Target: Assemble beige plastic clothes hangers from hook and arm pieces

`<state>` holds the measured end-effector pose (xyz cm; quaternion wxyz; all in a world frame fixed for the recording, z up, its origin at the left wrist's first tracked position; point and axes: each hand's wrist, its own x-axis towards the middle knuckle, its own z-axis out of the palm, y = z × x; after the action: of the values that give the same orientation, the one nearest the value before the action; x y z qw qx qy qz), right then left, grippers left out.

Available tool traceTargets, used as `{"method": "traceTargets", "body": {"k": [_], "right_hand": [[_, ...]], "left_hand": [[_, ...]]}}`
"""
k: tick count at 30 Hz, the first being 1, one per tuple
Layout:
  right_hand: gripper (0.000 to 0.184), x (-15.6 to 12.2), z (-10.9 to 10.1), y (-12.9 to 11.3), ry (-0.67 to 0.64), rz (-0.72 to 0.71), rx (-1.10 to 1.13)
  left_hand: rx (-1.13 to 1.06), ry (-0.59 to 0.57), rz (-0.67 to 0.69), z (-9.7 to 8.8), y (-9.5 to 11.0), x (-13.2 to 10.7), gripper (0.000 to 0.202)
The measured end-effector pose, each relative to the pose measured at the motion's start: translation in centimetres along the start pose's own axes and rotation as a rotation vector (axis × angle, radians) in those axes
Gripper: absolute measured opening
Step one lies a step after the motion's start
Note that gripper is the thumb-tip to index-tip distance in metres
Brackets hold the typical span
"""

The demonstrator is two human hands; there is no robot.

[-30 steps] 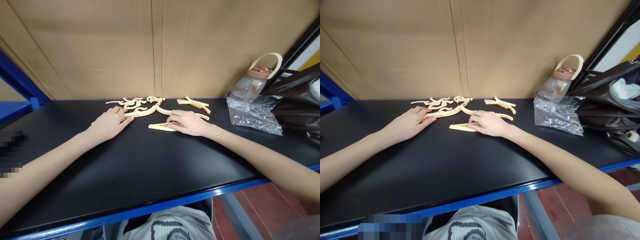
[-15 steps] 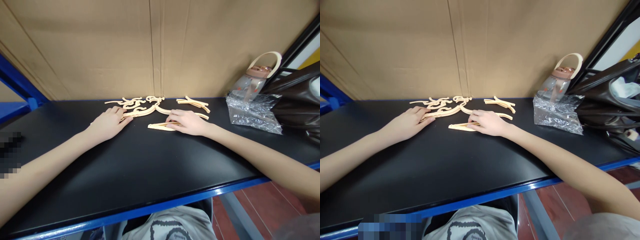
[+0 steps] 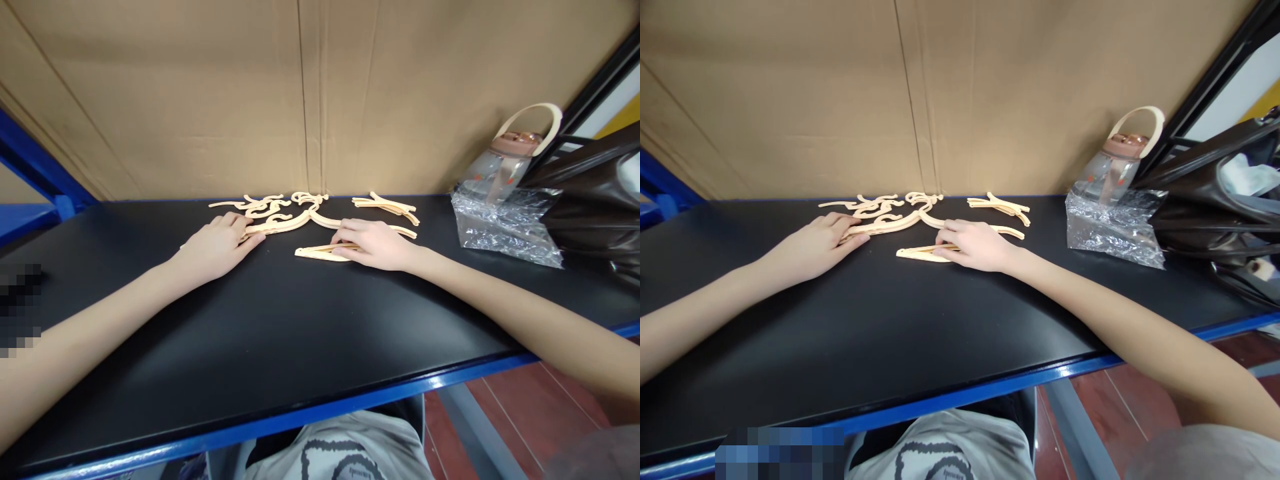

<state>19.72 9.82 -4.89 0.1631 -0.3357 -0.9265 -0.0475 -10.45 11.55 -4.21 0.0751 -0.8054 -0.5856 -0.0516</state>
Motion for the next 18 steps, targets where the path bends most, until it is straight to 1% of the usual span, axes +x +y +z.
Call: {"method": "traceTargets", "body": {"k": [10,18], "right_hand": [[0.033,0.0,0.03,0.01,0.002,-0.005,-0.004],[0.033,0.01,-0.05,-0.1,-0.005,0.004,-0.011]], "left_hand": [[0.008,-0.007,0.001,0.03,0.0,-0.03,0.061],[-0.001,-0.01,-0.005,-0.03,0.06,-0.04,0.063]]}}
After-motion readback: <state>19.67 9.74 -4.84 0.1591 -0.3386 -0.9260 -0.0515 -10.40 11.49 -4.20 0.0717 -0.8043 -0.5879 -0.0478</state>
